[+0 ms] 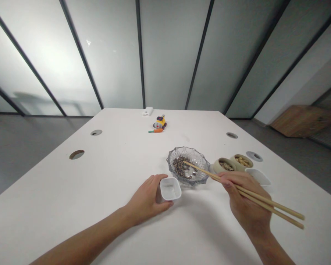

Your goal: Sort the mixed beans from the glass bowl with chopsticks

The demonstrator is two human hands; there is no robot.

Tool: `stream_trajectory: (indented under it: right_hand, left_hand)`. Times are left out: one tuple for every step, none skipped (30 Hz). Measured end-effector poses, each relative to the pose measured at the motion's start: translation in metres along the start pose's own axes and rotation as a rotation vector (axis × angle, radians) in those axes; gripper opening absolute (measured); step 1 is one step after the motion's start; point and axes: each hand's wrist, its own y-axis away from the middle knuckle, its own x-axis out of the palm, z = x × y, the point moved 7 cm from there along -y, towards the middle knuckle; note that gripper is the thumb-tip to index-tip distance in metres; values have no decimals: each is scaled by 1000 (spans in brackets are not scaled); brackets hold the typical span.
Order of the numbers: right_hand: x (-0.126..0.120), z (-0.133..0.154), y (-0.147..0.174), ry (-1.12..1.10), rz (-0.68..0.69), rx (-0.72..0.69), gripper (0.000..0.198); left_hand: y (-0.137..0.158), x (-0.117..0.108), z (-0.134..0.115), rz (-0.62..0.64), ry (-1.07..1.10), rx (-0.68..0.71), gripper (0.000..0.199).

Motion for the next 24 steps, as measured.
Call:
stream_trajectory:
  right_hand:
    - [1,0,0,13,8,-1,17]
    - [2,-1,-1,31,26,-6,18]
    - [5,-1,-1,51,54,-18,20]
    - [8,0,-1,66,82,-37,23]
    - [10,1,-1,73,110,-57,24]
    - [13,2,-1,71,135,-76,25]
    - [15,3,-1,61,157,-93,25]
    - [17,5,0,47,173,-107,25]
    - [18,6,0,30,186,-114,24]
    - [19,7,0,14,197,-115,24]
    - [20,8,0,-1,205,-116,23]
    - [20,8,0,-13,210,-117,22]
    - [21,8,1,-19,215,-118,21]
    - [21,8,1,-21,220,-117,20]
    - [21,7,1,-20,222,-115,20]
    - [21,6,2,-16,221,-110,20]
    - [21,4,2,-12,220,-102,21]
    - [21,3,2,-10,219,-94,21]
    - [21,2,3,-10,220,-89,21]
    - [22,2,3,-11,225,-88,21]
    - [22,2,3,-11,231,-88,20]
    - [22,2,3,-11,239,-91,19]
    - [23,3,4,-11,246,-97,18]
    - [23,4,4,-13,250,-107,16]
  left_hand:
    - [0,0,0,-1,1,3,64]
    - [0,0,0,-2,2,6,63]
    - [0,0,-1,-3,4,8,63]
    - [0,0,-1,-5,5,10,63]
    - [0,-1,-1,-8,6,10,64]
    - [0,-1,-2,-10,6,10,65]
    - [0,-1,-2,-10,6,10,65]
    - [0,-2,-3,-10,6,11,65]
    - [0,-2,-3,-11,6,11,65]
    - [0,-2,-3,-10,4,12,64]
    - [1,-2,-4,-9,2,12,64]
    - [1,-2,-4,-7,-1,12,64]
    - [1,-2,-4,-7,-3,12,65]
    - [1,-2,-4,-6,-4,12,65]
    - [1,-2,-4,-5,-5,13,65]
    - [1,-2,-5,-6,-6,13,65]
    - [1,-2,-5,-8,-6,14,64]
    - [1,-3,-5,-11,-7,15,64]
    - [1,-3,-5,-13,-8,16,63]
    - [0,-3,-5,-14,-8,17,63]
    - [0,-3,-5,-14,-7,16,64]
    - [0,-3,-6,-14,-4,15,64]
    - [0,-3,-6,-13,-1,13,64]
    - [0,-3,-5,-11,2,11,64]
